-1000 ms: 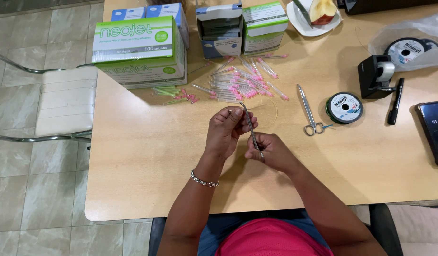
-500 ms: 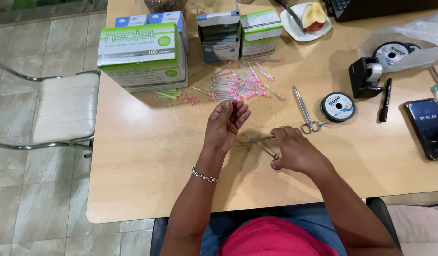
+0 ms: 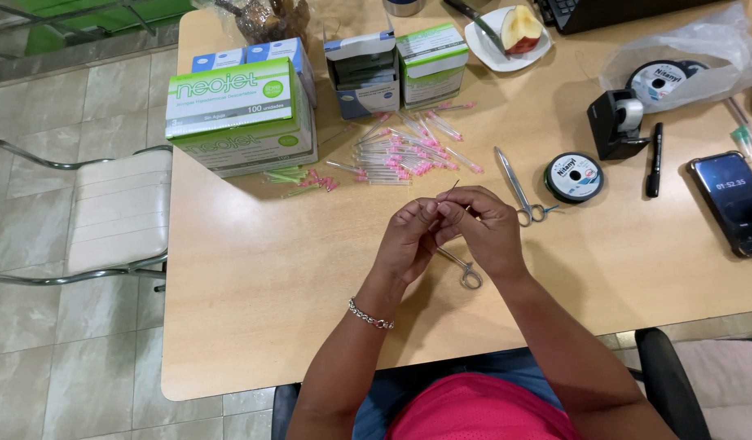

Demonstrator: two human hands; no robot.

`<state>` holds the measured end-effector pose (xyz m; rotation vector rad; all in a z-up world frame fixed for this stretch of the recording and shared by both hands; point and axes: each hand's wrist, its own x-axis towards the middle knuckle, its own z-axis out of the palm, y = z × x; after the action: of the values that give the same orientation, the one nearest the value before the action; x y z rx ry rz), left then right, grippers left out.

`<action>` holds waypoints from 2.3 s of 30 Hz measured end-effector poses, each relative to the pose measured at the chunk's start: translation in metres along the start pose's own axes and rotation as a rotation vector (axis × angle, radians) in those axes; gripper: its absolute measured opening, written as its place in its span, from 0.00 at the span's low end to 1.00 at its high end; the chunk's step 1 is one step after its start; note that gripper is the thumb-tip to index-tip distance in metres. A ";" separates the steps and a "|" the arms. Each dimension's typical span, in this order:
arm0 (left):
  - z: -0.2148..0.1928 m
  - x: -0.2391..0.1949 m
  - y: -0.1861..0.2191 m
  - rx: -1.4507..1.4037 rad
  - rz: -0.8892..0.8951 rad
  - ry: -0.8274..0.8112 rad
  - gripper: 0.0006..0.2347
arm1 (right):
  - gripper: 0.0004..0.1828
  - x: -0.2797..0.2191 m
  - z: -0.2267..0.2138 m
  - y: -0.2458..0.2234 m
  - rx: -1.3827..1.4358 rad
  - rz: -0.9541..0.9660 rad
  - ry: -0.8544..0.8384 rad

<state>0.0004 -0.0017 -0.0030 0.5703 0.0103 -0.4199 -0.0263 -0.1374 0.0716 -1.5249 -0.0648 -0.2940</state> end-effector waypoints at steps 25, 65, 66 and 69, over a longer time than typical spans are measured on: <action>-0.136 -0.074 0.218 -0.194 1.190 0.706 0.06 | 0.09 0.082 -0.174 0.021 0.405 0.137 0.126; 0.014 -0.011 0.060 1.588 0.762 0.275 0.05 | 0.17 0.063 0.003 -0.066 -1.265 -0.902 -0.499; 0.017 -0.013 0.062 1.202 0.541 0.321 0.06 | 0.22 0.059 0.003 -0.082 -1.139 -0.758 -0.452; 0.024 -0.016 0.068 0.484 0.220 0.326 0.09 | 0.16 0.039 -0.007 -0.103 -0.535 -0.433 -0.448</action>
<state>0.0098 0.0438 0.0547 1.1022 0.1606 -0.1070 -0.0133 -0.1520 0.1802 -2.0833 -0.7261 -0.3211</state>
